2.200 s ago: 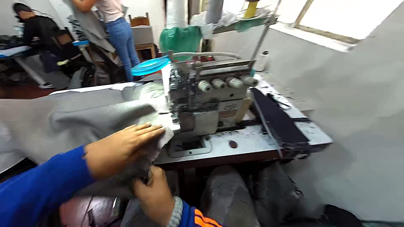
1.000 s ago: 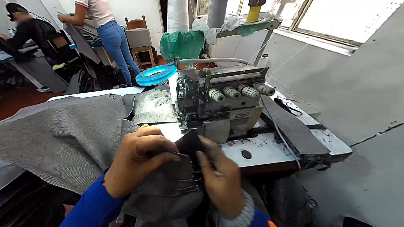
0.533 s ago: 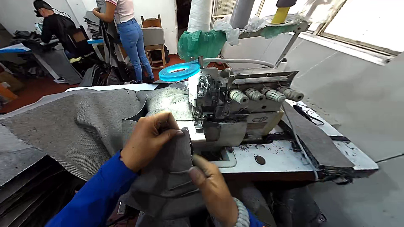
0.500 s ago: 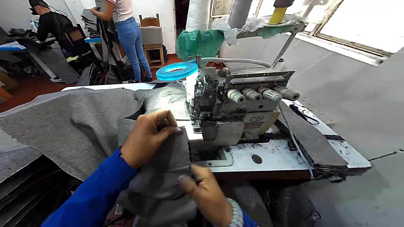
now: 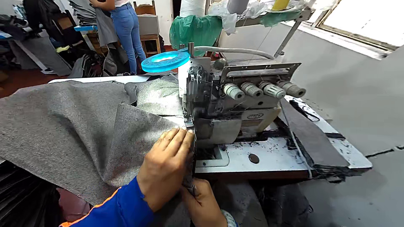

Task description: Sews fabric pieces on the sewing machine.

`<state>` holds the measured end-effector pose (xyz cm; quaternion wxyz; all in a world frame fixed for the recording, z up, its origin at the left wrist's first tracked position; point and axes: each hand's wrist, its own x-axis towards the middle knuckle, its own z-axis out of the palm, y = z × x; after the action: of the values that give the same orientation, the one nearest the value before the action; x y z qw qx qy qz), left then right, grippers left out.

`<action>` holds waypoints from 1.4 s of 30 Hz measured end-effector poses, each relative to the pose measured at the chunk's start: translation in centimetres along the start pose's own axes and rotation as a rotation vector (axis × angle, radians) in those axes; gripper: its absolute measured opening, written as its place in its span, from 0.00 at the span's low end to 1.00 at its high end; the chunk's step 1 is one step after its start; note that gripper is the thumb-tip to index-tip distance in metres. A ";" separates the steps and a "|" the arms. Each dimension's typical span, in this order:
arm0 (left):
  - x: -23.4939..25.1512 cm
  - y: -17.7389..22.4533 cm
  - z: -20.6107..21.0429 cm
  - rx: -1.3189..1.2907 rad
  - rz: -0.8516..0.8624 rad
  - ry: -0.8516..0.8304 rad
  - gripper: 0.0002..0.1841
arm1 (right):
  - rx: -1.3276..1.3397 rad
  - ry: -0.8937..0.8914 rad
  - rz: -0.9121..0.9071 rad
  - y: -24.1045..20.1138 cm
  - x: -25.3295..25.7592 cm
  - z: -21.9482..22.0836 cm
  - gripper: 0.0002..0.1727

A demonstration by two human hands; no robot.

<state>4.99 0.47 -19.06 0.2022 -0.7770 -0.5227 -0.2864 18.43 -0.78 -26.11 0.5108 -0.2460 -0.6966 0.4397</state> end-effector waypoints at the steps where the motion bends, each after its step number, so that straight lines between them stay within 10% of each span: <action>1: 0.2 -0.5 0.2 -0.033 0.003 0.003 0.16 | -0.001 0.013 -0.010 -0.1 0.4 -0.1 0.19; 12: 2.1 -0.5 -5.9 -0.251 0.144 -0.101 0.12 | 0.091 -0.026 0.040 -2.3 3.8 -2.8 0.22; 19: -1.3 -1.7 -4.3 -0.118 0.298 -0.168 0.37 | -0.249 0.054 -0.102 -2.1 4.0 -1.6 0.22; 23: -0.7 -2.7 -3.5 0.005 0.343 -0.119 0.16 | -0.272 0.140 -0.096 -1.8 4.5 -0.6 0.21; 31: 1.4 -6.5 -1.3 -0.140 0.403 -0.081 0.14 | -0.432 0.169 -0.096 -2.0 6.6 -0.1 0.22; 37: 0.7 -6.1 -0.6 -0.133 0.329 -0.064 0.18 | -0.472 0.202 -0.173 -0.1 4.3 -0.2 0.24; 42: -5.7 -9.6 2.9 0.135 -0.243 0.096 0.38 | -0.955 0.118 -0.202 3.2 3.8 -2.8 0.20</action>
<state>-4.94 1.84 -24.87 0.2427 -0.6781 -0.6206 -0.3100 19.36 4.87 -26.73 0.4195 -0.4084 -0.8107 0.0049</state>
